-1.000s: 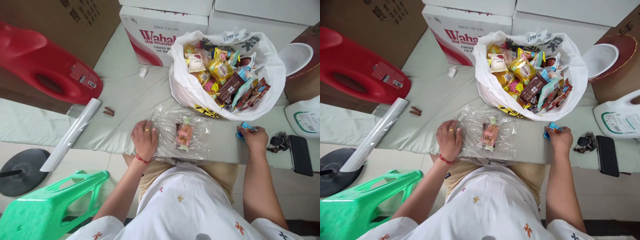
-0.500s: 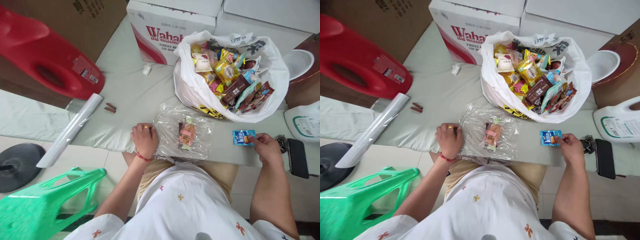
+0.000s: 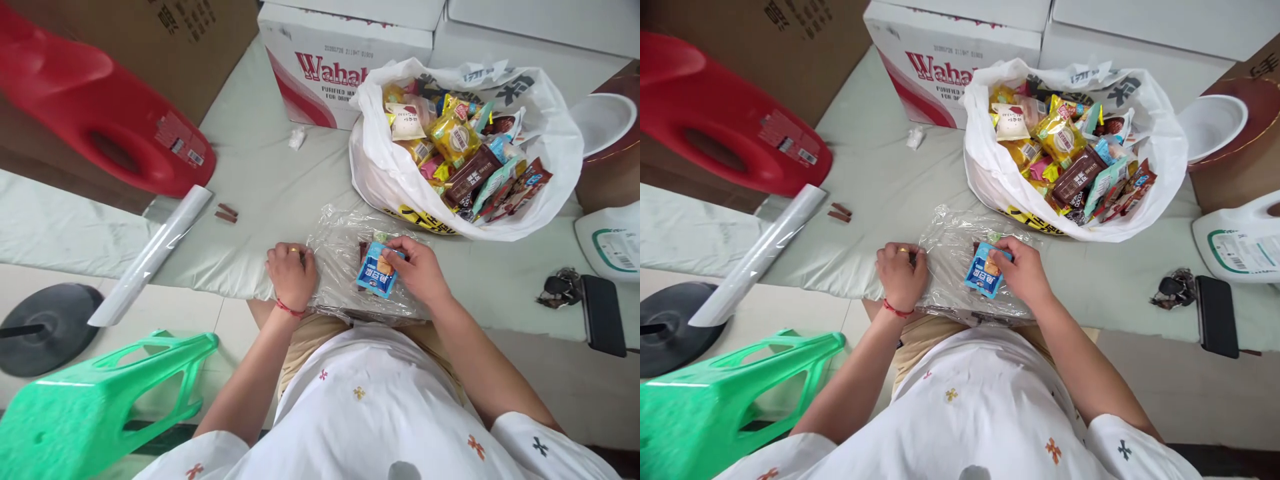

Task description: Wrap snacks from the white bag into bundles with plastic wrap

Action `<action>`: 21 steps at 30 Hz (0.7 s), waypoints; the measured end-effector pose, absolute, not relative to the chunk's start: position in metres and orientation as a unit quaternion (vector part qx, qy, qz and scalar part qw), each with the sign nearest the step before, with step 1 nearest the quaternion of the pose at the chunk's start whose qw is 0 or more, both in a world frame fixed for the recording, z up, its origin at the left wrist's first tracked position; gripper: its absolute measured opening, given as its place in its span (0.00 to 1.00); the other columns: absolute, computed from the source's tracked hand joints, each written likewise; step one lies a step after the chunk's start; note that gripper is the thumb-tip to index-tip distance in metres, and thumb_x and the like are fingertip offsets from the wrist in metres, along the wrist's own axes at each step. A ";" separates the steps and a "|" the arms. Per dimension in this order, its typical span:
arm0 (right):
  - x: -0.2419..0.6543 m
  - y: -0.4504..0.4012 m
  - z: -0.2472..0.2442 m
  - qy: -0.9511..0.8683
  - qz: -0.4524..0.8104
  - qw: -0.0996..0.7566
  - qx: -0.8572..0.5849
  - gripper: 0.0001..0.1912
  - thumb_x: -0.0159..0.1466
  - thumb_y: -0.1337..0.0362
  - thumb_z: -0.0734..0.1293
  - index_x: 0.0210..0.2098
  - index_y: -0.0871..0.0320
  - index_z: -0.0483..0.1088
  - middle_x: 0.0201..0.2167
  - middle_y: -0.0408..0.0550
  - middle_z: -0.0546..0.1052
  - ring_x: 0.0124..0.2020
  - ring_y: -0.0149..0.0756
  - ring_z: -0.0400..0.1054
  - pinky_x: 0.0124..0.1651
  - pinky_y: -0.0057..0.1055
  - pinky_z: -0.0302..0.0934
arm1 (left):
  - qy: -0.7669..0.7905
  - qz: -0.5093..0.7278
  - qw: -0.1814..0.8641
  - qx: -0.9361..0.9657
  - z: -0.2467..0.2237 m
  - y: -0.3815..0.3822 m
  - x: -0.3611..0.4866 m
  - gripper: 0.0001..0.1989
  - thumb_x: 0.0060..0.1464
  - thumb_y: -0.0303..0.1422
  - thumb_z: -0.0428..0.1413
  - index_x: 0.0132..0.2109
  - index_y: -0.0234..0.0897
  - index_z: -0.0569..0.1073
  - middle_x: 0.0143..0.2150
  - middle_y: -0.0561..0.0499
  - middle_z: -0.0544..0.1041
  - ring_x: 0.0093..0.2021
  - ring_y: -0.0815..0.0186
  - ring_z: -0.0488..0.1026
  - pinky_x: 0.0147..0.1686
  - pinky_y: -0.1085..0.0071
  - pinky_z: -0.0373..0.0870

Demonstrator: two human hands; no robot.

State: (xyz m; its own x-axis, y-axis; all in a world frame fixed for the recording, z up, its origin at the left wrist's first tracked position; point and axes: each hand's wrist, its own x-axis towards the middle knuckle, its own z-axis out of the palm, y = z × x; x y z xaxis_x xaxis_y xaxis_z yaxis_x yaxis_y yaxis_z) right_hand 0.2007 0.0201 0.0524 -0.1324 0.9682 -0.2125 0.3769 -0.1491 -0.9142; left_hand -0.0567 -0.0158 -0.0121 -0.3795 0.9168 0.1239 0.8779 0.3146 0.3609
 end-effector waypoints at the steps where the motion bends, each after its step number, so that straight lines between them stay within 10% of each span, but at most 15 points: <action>1: 0.199 0.021 0.049 -0.598 0.455 0.289 -0.593 0.15 0.65 0.50 0.68 0.38 0.55 0.76 0.29 0.43 0.78 0.30 0.35 0.69 0.35 0.32 0.63 | 0.807 0.192 0.051 0.556 -0.013 -0.016 -0.057 0.12 0.67 0.36 0.52 0.42 0.37 0.79 0.50 0.36 0.78 0.52 0.43 0.72 0.52 0.49 0.67; 12: 0.184 0.006 0.039 -0.715 0.168 0.293 -0.612 0.12 0.71 0.55 0.66 0.47 0.54 0.77 0.47 0.53 0.77 0.45 0.44 0.74 0.41 0.37 0.67 | 0.807 0.224 0.047 0.544 -0.013 -0.015 -0.056 0.15 0.67 0.40 0.52 0.46 0.36 0.79 0.50 0.35 0.77 0.53 0.42 0.71 0.55 0.47 0.66; 21: 0.264 -0.015 0.032 -0.622 0.118 0.361 -0.684 0.09 0.69 0.59 0.68 0.35 0.56 0.76 0.34 0.44 0.76 0.24 0.30 0.62 0.34 0.33 0.62 | 0.790 0.252 0.058 0.556 -0.015 -0.016 -0.061 0.11 0.65 0.37 0.50 0.40 0.40 0.75 0.46 0.37 0.79 0.50 0.45 0.73 0.52 0.49 0.68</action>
State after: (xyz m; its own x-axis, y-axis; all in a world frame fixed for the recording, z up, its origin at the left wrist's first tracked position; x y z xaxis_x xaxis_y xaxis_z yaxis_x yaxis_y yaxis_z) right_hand 0.2640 -0.0153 0.0318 0.1978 0.9367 0.2888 0.7668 0.0357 -0.6409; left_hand -0.0612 -0.0162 -0.0150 -0.3753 0.9078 0.1874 0.8491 0.2555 0.4624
